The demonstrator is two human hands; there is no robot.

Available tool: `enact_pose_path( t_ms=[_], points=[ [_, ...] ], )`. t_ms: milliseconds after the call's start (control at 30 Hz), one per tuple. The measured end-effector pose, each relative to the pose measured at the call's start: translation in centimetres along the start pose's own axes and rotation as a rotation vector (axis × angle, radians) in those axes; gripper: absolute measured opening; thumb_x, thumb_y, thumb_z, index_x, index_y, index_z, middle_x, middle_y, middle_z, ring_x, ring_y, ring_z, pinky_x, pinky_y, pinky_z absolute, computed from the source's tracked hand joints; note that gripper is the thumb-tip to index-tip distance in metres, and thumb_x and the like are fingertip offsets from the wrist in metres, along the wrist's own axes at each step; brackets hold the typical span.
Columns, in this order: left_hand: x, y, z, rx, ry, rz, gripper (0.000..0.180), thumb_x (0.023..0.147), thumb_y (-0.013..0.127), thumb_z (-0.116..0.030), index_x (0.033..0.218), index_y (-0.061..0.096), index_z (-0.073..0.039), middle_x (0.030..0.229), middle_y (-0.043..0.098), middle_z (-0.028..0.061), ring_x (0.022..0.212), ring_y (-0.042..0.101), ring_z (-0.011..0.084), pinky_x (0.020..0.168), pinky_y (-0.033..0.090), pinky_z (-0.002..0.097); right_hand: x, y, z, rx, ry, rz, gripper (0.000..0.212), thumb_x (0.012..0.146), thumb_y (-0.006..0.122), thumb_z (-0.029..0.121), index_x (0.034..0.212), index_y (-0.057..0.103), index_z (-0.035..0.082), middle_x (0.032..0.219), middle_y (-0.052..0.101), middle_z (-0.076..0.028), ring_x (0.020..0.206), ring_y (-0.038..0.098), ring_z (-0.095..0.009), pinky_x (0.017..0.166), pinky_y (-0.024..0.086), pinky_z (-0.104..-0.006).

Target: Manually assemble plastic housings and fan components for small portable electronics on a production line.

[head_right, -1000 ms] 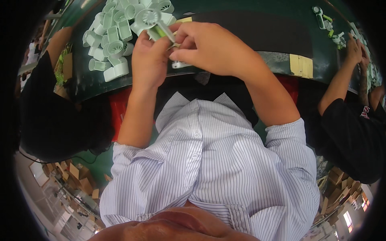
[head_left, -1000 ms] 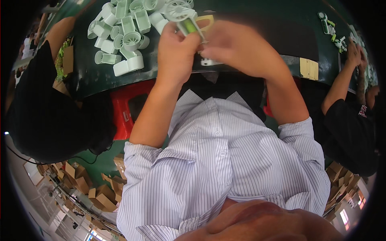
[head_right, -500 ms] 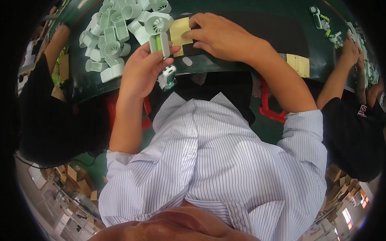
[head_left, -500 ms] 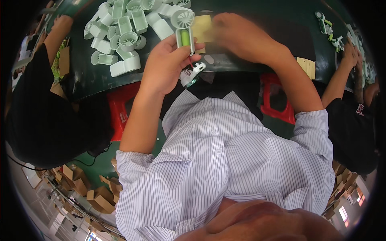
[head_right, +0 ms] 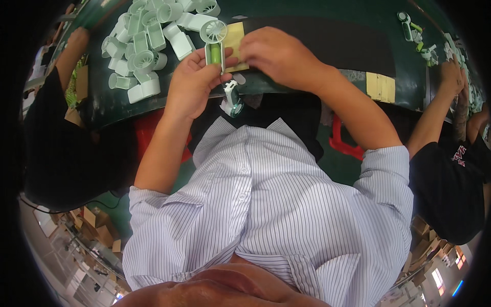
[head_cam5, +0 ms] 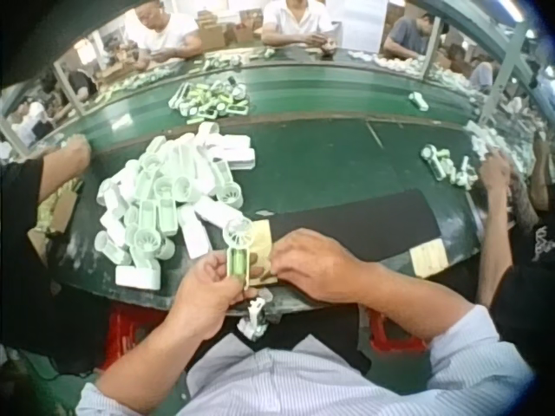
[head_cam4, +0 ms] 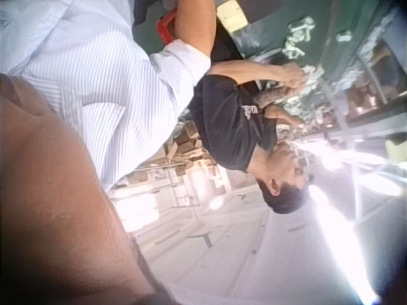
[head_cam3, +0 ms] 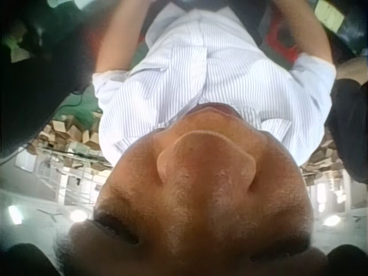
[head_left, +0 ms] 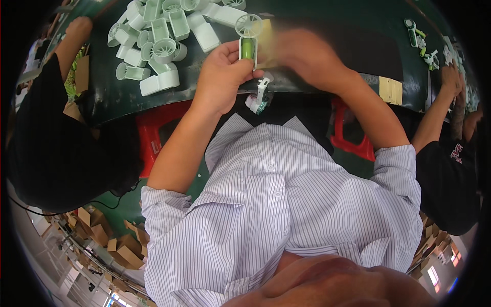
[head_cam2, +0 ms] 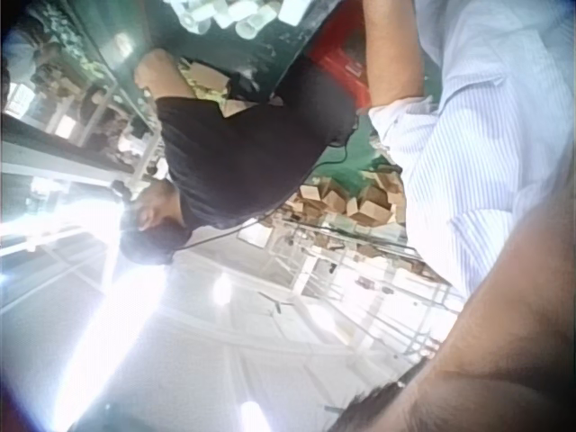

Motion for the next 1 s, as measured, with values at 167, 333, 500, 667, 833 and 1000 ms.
enact_pose_path(
  t_ms=[167,333,500,667,833,1000],
  points=[
    [-0.4,0.6,-0.7,0.034,-0.013,0.016,0.043,0.089,0.058,-0.003,0.129,0.05,0.008,0.117,0.063,0.014,0.107,0.065,0.0212,0.08,0.055,0.0254,-1.6,-0.3,-6.5,0.808,0.782,-0.062,0.023,0.09,0.066,0.012,0.112,0.065,0.005,0.094,0.066,0.001,0.088,0.06,-0.008,0.081,0.048,-0.0236],
    [0.2,1.4,-1.1,0.246,-0.06,0.106,0.045,0.088,0.059,-0.004,0.129,0.049,0.008,0.11,0.067,0.0131,0.1,0.067,0.018,0.078,0.054,0.0242,-1.4,-0.7,-5.4,0.789,0.704,-0.002,0.023,0.09,0.066,0.012,0.112,0.066,0.007,0.096,0.067,-0.001,0.089,0.061,-0.008,0.08,0.049,-0.0239],
    [0.4,1.4,-2.1,0.346,0.004,0.06,0.04,0.085,0.06,0.0,0.122,0.048,0.009,0.108,0.066,0.0149,0.089,0.068,0.0176,0.075,0.056,0.0246,2.5,-2.3,-0.9,0.493,0.337,0.012,0.022,0.089,0.066,0.012,0.11,0.067,0.008,0.096,0.07,-0.005,0.086,0.065,-0.014,0.076,0.051,-0.0265],
    [0.4,1.3,-1.7,0.342,-0.004,0.063,0.041,0.082,0.059,0.002,0.121,0.049,0.01,0.111,0.063,0.0153,0.092,0.066,0.0164,0.077,0.057,0.025,3.2,-1.4,-2.1,0.287,0.327,0.037,0.014,0.088,0.066,0.014,0.1,0.07,0.009,0.089,0.071,-0.01,0.079,0.068,-0.022,0.07,0.052,-0.0297],
    [0.3,1.2,-1.7,0.37,0.003,0.064,0.041,0.082,0.058,0.003,0.121,0.049,0.01,0.111,0.063,0.0148,0.092,0.066,0.0158,0.077,0.057,0.0244,3.0,-1.4,-1.3,0.138,0.183,0.038,0.014,0.086,0.067,0.014,0.098,0.071,0.009,0.087,0.07,-0.009,0.077,0.067,-0.023,0.069,0.052,-0.0307],
    [0.3,0.8,-1.3,0.387,-0.031,0.052,0.039,0.083,0.058,0.002,0.121,0.049,0.01,0.111,0.063,0.0146,0.091,0.066,0.0156,0.078,0.056,0.0242,2.8,-1.5,-0.7,0.076,0.135,0.017,0.015,0.084,0.07,0.014,0.097,0.072,0.009,0.085,0.07,-0.008,0.075,0.066,-0.024,0.067,0.052,-0.0319]
  ],
)
Point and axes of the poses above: each hand's wrist, its own x-axis towards the middle knuckle, its own y-axis out of the palm, z = x × y, the point moved 10 cm from there along x, towards the middle knuckle
